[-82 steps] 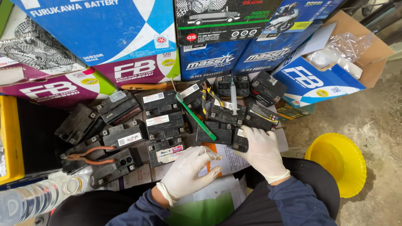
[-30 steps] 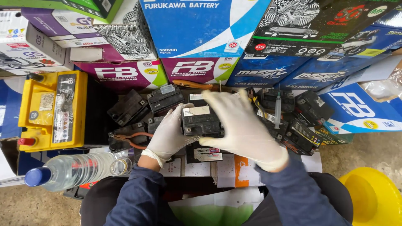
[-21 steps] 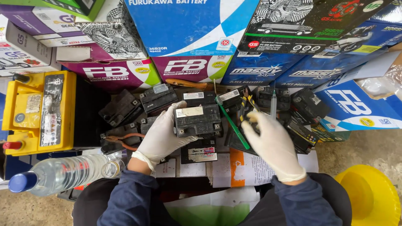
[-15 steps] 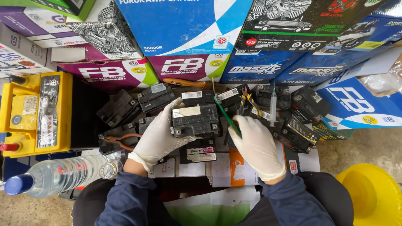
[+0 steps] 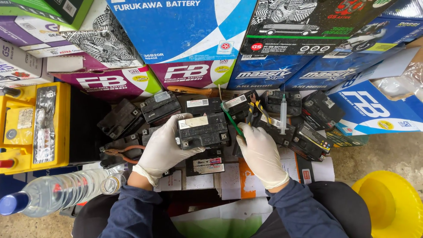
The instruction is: Repairing and cleaning a small lead-acid battery using a toothbrush and a screwdriver
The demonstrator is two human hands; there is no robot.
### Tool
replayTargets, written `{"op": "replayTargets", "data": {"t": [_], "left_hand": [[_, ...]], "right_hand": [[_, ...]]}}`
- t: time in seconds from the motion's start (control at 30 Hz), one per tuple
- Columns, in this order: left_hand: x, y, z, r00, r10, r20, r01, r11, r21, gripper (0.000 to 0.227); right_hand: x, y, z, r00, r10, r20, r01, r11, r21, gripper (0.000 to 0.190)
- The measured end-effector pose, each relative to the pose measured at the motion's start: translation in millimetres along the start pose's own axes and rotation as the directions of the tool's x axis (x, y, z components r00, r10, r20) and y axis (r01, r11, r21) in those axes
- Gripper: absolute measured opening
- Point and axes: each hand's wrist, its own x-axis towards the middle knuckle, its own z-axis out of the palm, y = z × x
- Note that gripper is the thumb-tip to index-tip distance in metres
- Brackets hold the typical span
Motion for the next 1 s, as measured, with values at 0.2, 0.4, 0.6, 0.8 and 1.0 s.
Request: {"op": "replayTargets", "data": {"t": [0.2, 0.4, 0.6, 0.8, 1.0], "left_hand": [[-1, 2, 0, 1.000, -0.021, 0.018, 0.021, 1.000, -0.013, 0.092], [-7, 11, -1, 0.995, 0.015, 0.094, 0.000, 0.987, -0.159, 0.118], [-8, 12, -12, 0.998, 0.018, 0.053, 0.004, 0.924, -0.383, 0.059], [-4, 16, -12, 0.991, -0.106, 0.080, 0.128, 0.932, -0.340, 0.044], [-7, 17, -16, 0.984, -0.132, 0.120, 0.166, 0.923, -0.346, 0.049]], "right_hand": [[0, -4, -10, 0.996, 0.037, -0.075, -0.034, 0.998, 0.053, 0.029], [4, -22, -60, 0.981, 0.189, -0.035, -0.157, 0.893, 0.421, 0.041], [3, -42, -100, 0.941, 0.336, -0.028, -0.246, 0.741, 0.625, 0.048], [-20, -56, -82, 0.995, 0.077, -0.064, -0.025, 0.808, 0.589, 0.049], [-31, -69, -59, 0.992, 0.057, -0.108, -0.015, 0.933, 0.360, 0.051]]}}
